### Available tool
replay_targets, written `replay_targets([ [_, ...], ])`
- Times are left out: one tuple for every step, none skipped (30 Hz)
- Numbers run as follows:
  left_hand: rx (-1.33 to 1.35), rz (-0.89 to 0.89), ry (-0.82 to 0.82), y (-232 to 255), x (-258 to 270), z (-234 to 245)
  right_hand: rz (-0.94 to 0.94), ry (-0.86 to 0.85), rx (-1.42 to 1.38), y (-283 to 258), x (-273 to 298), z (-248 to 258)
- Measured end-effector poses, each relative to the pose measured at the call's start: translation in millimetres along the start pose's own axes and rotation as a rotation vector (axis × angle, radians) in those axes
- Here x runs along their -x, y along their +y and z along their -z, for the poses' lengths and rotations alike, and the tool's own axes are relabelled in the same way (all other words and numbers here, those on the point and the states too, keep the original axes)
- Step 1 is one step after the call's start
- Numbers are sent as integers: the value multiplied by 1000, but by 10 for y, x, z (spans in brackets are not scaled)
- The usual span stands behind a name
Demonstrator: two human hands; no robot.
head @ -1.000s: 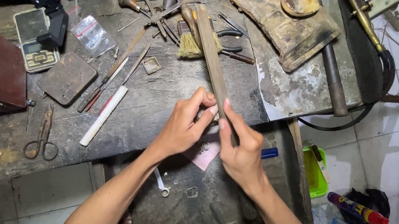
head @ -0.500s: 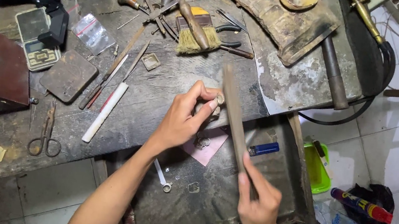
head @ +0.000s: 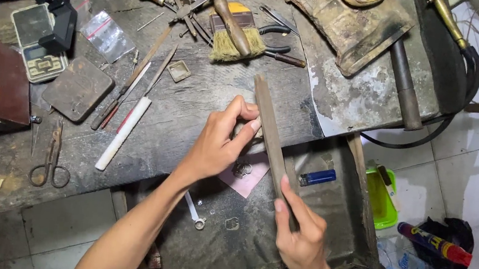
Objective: A person uses a jeweler's saw to cut a small metal piece, cleans the workspace with a brush, and then files the edges of the metal piece.
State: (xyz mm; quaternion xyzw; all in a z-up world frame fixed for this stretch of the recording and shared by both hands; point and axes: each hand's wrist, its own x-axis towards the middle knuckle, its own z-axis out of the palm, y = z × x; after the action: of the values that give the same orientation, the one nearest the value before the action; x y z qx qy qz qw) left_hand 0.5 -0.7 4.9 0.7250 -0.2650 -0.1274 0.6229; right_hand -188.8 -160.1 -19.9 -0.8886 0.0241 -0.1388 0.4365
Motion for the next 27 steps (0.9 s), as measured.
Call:
replay_targets([
  [2,1,-2,3,-7,-3,-3,0,1,-20,-131,-32],
  [-4,-1,8,6,-5,-6,32,0,-13,-41,-257,-64],
  [-10,-4,18,8,0,-7,66,-1,-28,-62,-382,-99],
  [-9,-1,20,6,0,-2,66,-4,-28,-68,-508,-137],
  [-8,-4,19,6,1,3,107,7,-42,-75,-632,-176],
  [-6,-7,18,7,8,4,149,17,-55,-83,-751,-213],
  [-4,-4,20,6,13,4,148,13,-55,-104,-848,-233],
  [3,-11,21,6,9,6,167,36,-34,-123,-950,-252],
  [10,-18,23,9,6,3,186,59,-13,-143,-1050,-266],
  [10,-19,21,-41,9,-3,187,61,-12,-201,-1109,-268],
  [17,-42,47,-89,13,-13,163,73,-49,-259,-1166,-266],
  [24,-65,70,-136,17,-25,136,89,-86,-317,-1215,-262],
  [25,-66,65,-103,15,-26,134,93,-84,-315,-1216,-231],
  [34,-65,64,-72,12,-19,122,87,-107,-315,-1220,-207],
  [43,-64,63,-44,8,-7,109,81,-130,-315,-1226,-188],
  [39,-65,60,-47,8,0,109,84,-134,-282,-1139,-179],
  [54,-64,59,-57,6,11,107,108,-133,-247,-1057,-176],
  [73,-59,63,-68,9,6,105,126,-129,-206,-971,-160],
  [73,-57,65,-54,9,11,104,123,-130,-174,-823,-120],
  [51,2,41,-39,9,9,80,113,-47,-141,-678,-69],
  [29,61,16,-23,6,5,57,103,36,-107,-535,-14],
  [31,61,15,-31,5,8,56,102,38,-61,-356,9],
  [30,55,13,-39,3,7,42,99,47,-14,-177,34],
  [28,50,11,-47,6,4,27,95,55,32,8,61],
  [30,53,10,-44,0,9,24,93,56,57,168,58],
  [35,47,12,-40,-1,7,2,83,52,82,334,61],
  [41,41,14,-36,-1,4,-19,73,49,106,501,67],
])
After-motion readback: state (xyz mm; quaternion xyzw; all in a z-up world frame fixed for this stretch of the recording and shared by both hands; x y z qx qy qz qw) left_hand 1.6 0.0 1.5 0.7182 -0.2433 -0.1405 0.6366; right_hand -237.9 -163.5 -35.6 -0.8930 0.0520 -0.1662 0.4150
